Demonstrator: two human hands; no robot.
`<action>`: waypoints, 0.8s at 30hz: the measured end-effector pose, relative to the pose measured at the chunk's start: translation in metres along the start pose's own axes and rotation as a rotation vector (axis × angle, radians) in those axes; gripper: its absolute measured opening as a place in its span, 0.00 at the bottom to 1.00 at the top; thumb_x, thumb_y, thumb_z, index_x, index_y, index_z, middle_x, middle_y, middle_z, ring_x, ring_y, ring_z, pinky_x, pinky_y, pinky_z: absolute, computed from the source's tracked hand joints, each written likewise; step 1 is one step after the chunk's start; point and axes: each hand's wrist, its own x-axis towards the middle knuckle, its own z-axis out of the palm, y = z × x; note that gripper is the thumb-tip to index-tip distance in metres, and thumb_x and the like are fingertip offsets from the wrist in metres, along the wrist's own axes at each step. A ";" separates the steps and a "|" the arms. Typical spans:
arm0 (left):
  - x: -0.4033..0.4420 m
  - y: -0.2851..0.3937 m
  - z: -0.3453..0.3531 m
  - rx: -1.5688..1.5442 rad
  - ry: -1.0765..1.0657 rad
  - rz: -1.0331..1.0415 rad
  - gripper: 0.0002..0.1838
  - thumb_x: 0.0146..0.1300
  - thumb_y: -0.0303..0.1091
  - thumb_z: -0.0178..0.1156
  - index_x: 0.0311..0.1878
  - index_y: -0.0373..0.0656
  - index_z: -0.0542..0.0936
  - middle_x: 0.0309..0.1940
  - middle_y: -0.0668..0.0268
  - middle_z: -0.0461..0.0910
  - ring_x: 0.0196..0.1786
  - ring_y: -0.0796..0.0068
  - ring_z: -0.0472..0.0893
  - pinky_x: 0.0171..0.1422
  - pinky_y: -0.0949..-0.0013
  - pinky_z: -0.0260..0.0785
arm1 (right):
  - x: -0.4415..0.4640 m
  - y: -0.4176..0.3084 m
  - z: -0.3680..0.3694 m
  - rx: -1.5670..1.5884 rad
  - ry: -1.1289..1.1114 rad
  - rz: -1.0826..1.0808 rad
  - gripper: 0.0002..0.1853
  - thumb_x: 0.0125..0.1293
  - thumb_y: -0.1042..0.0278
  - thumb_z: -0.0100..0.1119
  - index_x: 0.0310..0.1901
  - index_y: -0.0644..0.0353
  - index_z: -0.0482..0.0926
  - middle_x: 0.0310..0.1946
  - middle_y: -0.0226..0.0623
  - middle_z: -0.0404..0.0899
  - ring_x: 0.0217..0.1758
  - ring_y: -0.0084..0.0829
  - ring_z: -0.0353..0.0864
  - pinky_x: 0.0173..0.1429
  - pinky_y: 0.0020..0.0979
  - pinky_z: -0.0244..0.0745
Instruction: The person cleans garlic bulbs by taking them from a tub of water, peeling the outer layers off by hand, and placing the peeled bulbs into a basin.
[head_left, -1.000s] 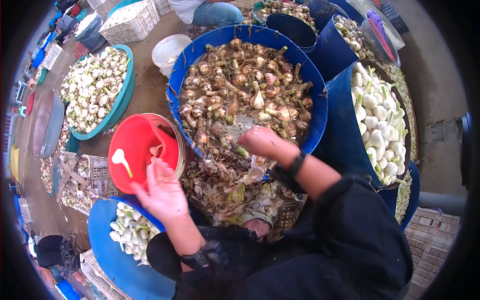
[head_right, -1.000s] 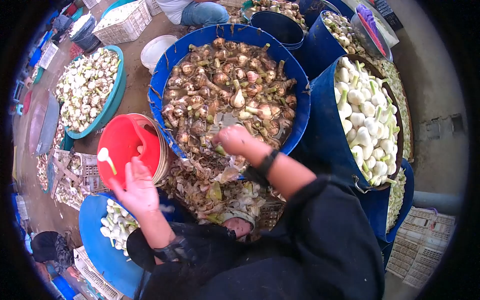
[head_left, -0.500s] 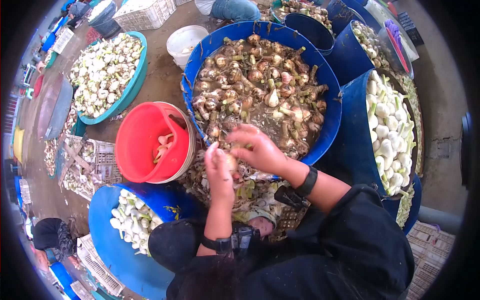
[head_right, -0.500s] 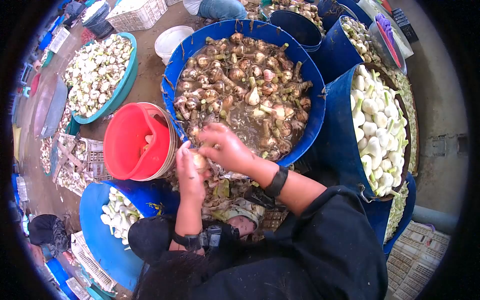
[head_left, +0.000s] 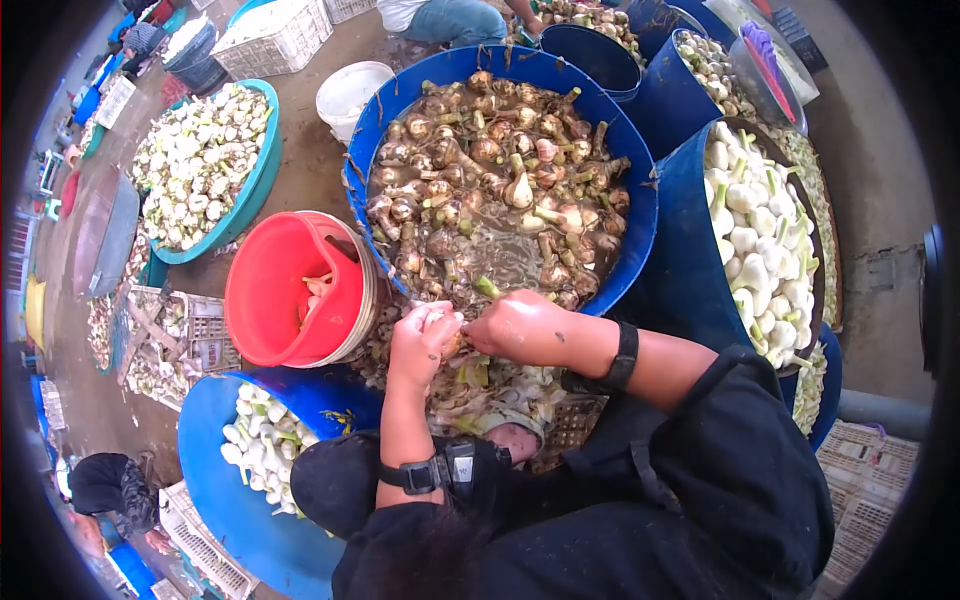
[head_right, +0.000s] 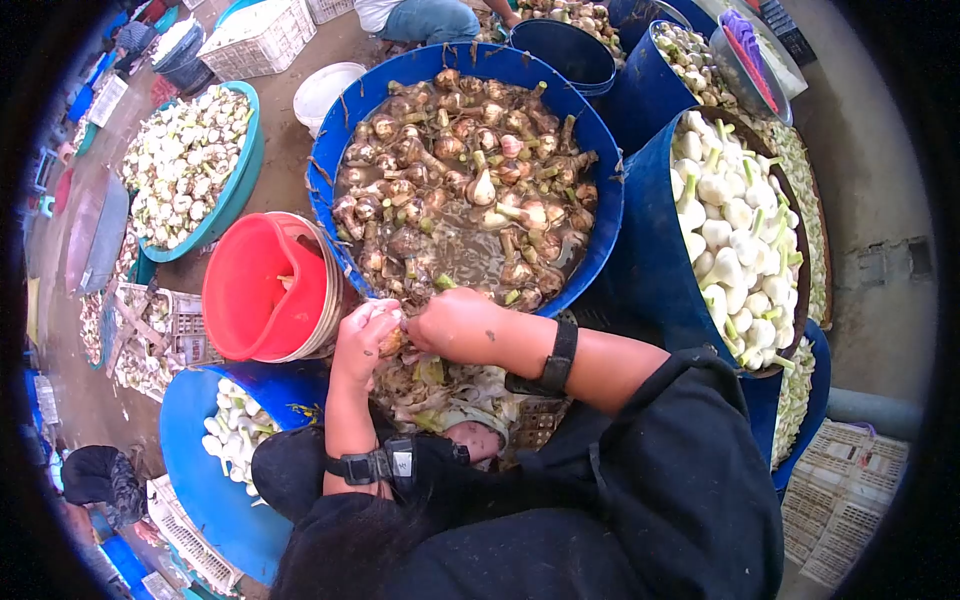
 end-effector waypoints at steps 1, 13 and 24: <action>-0.001 -0.002 -0.001 0.001 -0.002 -0.004 0.16 0.54 0.34 0.60 0.43 0.34 0.76 0.32 0.66 0.78 0.31 0.83 0.74 0.30 0.79 0.66 | -0.002 -0.004 0.000 -0.047 -0.007 0.003 0.08 0.53 0.64 0.52 0.23 0.57 0.76 0.20 0.40 0.77 0.25 0.42 0.79 0.30 0.38 0.73; -0.008 0.021 0.000 -0.198 -0.083 0.033 0.24 0.61 0.39 0.55 0.56 0.32 0.70 0.44 0.61 0.76 0.44 0.79 0.73 0.49 0.76 0.66 | 0.001 -0.002 0.031 0.795 0.272 0.454 0.10 0.58 0.65 0.52 0.30 0.63 0.77 0.25 0.42 0.78 0.25 0.45 0.76 0.34 0.40 0.73; -0.030 0.022 0.017 1.047 0.023 0.919 0.23 0.47 0.23 0.58 0.51 0.38 0.73 0.56 0.50 0.68 0.58 0.52 0.68 0.62 0.58 0.61 | 0.004 0.007 0.012 1.594 0.296 0.873 0.12 0.67 0.66 0.45 0.42 0.64 0.75 0.33 0.32 0.79 0.32 0.27 0.78 0.35 0.29 0.74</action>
